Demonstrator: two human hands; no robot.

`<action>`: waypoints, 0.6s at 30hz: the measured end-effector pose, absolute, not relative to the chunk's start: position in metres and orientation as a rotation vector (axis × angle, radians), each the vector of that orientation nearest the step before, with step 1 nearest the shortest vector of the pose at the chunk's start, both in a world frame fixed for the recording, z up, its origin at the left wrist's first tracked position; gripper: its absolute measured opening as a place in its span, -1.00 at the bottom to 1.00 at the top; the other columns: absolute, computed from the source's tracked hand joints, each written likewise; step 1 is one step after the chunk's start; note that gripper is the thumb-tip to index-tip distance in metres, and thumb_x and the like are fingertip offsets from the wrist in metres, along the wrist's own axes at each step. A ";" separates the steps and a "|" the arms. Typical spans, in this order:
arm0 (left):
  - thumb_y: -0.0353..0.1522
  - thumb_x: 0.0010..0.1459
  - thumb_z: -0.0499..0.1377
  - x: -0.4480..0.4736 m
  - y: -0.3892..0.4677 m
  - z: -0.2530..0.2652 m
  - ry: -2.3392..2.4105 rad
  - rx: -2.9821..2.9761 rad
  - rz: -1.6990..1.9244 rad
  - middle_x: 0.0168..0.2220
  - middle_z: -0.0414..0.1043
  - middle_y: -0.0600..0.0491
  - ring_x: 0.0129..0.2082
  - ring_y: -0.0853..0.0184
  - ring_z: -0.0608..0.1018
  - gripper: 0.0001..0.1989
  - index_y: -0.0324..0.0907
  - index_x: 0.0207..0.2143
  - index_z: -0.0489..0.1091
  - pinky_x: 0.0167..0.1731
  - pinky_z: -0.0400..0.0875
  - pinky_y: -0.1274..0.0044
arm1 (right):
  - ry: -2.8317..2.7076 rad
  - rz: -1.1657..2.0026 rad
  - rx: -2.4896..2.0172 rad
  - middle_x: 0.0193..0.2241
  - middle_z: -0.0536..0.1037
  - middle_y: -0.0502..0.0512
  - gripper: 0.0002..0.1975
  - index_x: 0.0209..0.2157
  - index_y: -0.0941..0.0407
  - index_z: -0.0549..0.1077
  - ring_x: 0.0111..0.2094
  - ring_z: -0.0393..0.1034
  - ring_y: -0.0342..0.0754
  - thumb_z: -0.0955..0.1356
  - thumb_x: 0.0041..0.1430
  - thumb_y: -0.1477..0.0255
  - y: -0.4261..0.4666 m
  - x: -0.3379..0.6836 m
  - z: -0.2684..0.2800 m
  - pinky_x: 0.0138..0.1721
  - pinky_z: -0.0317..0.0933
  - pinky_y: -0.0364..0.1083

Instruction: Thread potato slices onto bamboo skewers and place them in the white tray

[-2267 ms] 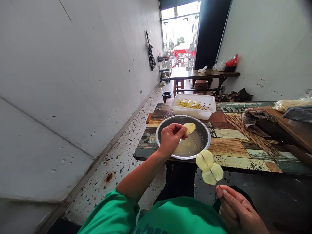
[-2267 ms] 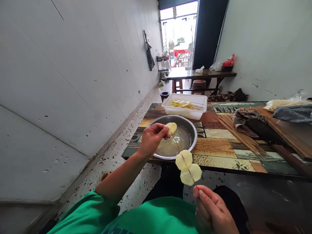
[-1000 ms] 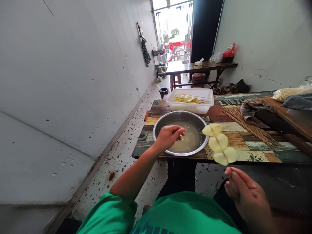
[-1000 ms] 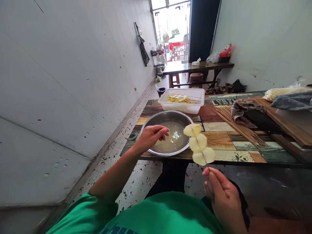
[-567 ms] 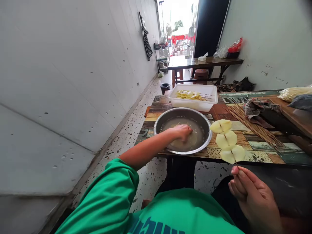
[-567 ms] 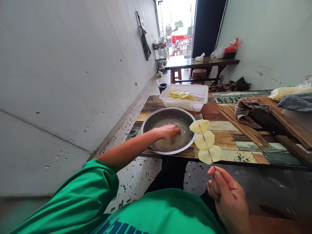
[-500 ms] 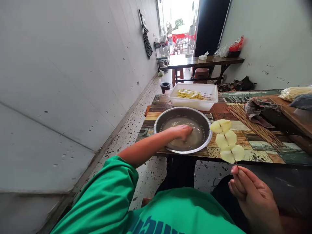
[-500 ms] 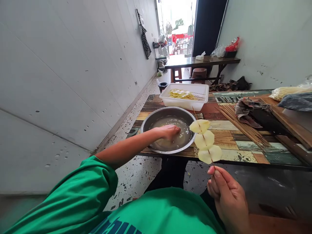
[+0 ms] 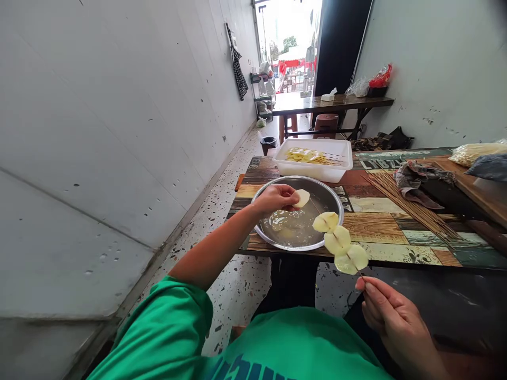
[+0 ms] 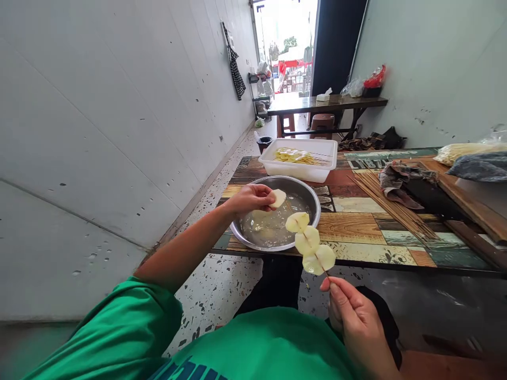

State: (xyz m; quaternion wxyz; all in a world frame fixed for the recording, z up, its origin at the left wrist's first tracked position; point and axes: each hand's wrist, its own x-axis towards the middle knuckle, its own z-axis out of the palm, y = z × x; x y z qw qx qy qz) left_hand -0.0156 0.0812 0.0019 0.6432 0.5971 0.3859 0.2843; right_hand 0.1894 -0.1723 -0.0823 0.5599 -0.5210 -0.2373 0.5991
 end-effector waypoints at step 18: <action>-0.37 -0.08 0.31 -0.013 0.054 0.011 0.875 1.421 0.987 -0.57 0.44 0.09 -0.56 0.50 0.43 -0.86 -0.29 -0.50 0.45 -0.46 0.36 0.59 | -0.683 1.431 -1.322 -0.67 -0.10 -0.21 -0.65 -0.23 0.11 0.37 -0.63 -0.22 -0.24 0.35 0.19 0.10 -0.173 0.182 -0.078 -0.61 -0.29 -0.16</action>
